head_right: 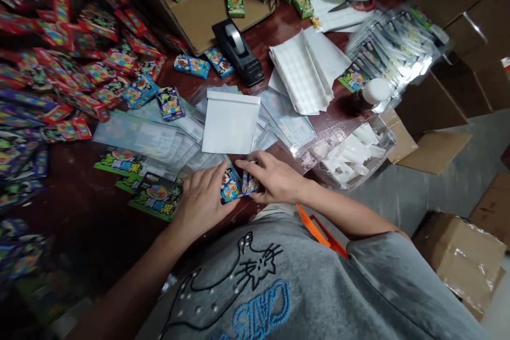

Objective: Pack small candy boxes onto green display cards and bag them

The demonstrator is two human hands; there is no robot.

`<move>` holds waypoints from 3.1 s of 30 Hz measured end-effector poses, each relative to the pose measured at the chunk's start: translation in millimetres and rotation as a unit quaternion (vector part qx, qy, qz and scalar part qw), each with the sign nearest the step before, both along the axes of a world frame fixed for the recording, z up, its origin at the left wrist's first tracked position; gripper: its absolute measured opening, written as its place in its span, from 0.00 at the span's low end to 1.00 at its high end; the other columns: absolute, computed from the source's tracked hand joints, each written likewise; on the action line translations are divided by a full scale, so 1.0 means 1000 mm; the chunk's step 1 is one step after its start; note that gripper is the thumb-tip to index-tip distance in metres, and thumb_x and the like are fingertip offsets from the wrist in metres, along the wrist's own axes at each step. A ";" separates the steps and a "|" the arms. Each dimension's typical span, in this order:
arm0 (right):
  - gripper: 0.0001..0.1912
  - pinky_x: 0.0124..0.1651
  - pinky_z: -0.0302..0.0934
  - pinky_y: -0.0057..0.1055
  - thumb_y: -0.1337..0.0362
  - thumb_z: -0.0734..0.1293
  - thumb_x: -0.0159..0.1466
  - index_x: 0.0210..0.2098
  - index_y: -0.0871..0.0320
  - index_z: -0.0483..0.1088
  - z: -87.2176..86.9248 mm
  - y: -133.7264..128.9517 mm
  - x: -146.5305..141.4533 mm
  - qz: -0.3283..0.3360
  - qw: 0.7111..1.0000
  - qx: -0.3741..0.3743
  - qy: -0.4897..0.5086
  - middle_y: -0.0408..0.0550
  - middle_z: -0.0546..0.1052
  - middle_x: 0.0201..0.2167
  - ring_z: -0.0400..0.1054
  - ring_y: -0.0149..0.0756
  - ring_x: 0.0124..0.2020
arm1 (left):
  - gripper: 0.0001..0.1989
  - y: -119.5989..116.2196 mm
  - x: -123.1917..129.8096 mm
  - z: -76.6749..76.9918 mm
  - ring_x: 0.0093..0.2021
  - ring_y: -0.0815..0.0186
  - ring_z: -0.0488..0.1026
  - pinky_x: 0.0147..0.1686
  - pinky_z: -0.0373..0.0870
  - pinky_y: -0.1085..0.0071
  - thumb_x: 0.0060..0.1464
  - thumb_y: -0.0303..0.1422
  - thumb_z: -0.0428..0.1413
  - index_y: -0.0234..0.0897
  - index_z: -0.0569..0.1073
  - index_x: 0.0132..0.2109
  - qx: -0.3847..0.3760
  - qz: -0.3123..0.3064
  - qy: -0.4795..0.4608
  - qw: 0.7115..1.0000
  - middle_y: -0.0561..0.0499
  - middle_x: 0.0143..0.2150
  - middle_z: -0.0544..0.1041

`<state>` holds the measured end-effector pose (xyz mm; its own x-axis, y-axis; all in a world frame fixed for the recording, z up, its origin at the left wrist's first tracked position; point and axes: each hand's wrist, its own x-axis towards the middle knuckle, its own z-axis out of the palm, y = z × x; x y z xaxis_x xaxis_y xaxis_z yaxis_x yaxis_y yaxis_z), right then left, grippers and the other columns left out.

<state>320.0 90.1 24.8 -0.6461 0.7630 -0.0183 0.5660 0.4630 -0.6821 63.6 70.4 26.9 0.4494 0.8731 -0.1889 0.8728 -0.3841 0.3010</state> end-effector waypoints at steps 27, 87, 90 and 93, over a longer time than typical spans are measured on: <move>0.35 0.72 0.61 0.52 0.65 0.72 0.65 0.69 0.71 0.66 0.052 0.441 -0.037 -0.162 0.936 0.104 -0.293 0.70 0.69 0.70 0.66 0.59 0.70 | 0.24 0.334 -0.099 0.022 0.59 0.41 0.74 0.58 0.70 0.45 0.65 0.26 0.43 0.34 0.83 0.51 0.186 -0.015 0.115 0.976 0.30 0.51 0.81; 0.38 0.78 0.49 0.61 0.43 0.61 0.77 0.79 0.55 0.57 -0.051 -0.006 -0.030 0.127 0.962 0.204 -0.129 0.57 0.62 0.80 0.61 0.59 0.74 | 0.33 -0.029 -0.105 0.038 0.61 0.37 0.76 0.62 0.69 0.40 0.56 0.42 0.64 0.39 0.73 0.67 -0.004 -0.144 0.067 0.987 0.34 0.65 0.78; 0.38 0.75 0.54 0.61 0.41 0.59 0.78 0.78 0.55 0.58 -0.047 -0.006 -0.029 0.093 0.973 0.177 -0.117 0.61 0.63 0.79 0.59 0.62 0.74 | 0.34 -0.047 -0.097 0.040 0.59 0.36 0.75 0.58 0.73 0.41 0.56 0.43 0.64 0.40 0.70 0.67 0.015 -0.038 0.067 0.997 0.34 0.61 0.78; 0.38 0.73 0.54 0.64 0.41 0.58 0.78 0.78 0.55 0.59 -0.044 -0.008 -0.026 0.066 0.980 0.160 -0.097 0.63 0.62 0.78 0.58 0.65 0.74 | 0.35 -0.057 -0.088 0.034 0.60 0.35 0.74 0.58 0.73 0.40 0.58 0.45 0.63 0.35 0.68 0.67 0.048 0.027 0.068 0.996 0.31 0.60 0.77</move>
